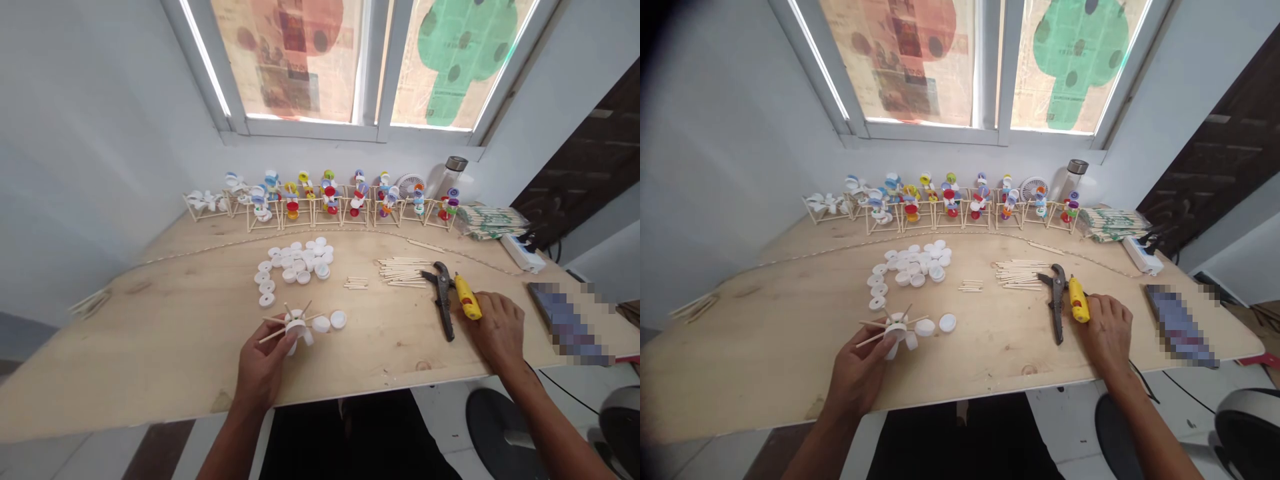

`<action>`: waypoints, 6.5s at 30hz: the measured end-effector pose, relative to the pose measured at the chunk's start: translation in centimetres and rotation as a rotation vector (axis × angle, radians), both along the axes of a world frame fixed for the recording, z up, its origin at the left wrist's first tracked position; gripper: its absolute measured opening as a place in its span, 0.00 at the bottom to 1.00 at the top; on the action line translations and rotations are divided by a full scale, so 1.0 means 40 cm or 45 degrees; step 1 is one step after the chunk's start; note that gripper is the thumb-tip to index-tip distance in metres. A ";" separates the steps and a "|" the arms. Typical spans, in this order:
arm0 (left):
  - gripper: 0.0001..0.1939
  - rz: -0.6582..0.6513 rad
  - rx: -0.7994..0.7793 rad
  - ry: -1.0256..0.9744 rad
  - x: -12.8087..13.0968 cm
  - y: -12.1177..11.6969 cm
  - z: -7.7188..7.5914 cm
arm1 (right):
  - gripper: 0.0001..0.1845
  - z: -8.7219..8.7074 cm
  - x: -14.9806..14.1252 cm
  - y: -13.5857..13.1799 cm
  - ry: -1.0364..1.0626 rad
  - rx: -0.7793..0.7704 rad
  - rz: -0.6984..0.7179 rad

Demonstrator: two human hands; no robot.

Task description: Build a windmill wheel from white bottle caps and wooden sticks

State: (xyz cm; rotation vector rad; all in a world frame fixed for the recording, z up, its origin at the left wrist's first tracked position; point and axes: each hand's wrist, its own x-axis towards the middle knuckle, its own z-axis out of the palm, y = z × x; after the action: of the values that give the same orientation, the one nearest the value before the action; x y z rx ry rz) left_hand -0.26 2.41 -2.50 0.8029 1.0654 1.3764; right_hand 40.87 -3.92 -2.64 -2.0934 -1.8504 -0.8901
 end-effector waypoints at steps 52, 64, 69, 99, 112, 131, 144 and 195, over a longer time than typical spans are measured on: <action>0.16 -0.119 0.074 0.022 -0.009 -0.001 -0.009 | 0.17 0.141 -0.547 0.138 1.139 -0.509 1.101; 0.14 -0.120 0.069 0.070 -0.009 -0.003 0.000 | 0.16 0.136 -0.552 0.149 1.031 -0.538 1.055; 0.14 -0.168 0.074 0.059 -0.011 -0.003 0.003 | 0.14 0.140 -0.547 0.159 1.120 -0.635 1.046; 0.17 -0.095 0.032 0.078 -0.006 -0.005 0.004 | 0.16 0.134 -0.529 0.151 1.251 -0.614 1.075; 0.19 -0.053 0.022 -0.074 0.003 -0.008 0.006 | 0.14 0.131 -0.513 0.120 1.383 -0.455 0.953; 0.20 -0.476 0.261 0.342 -0.026 -0.022 0.058 | 0.11 0.169 -0.573 0.125 1.400 -0.796 1.022; 0.20 -0.500 0.185 -0.010 -0.021 -0.019 0.065 | 0.11 0.155 -0.585 0.098 1.674 -0.598 0.823; 0.20 -0.083 -0.103 -0.571 -0.036 -0.001 0.010 | 0.18 0.086 -0.612 0.393 0.633 -0.493 0.486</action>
State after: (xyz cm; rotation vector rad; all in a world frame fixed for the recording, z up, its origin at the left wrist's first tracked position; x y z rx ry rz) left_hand -1.69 2.36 -2.11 0.4350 0.7310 1.3655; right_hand 16.39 11.80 0.82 -1.8120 -2.1284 0.0828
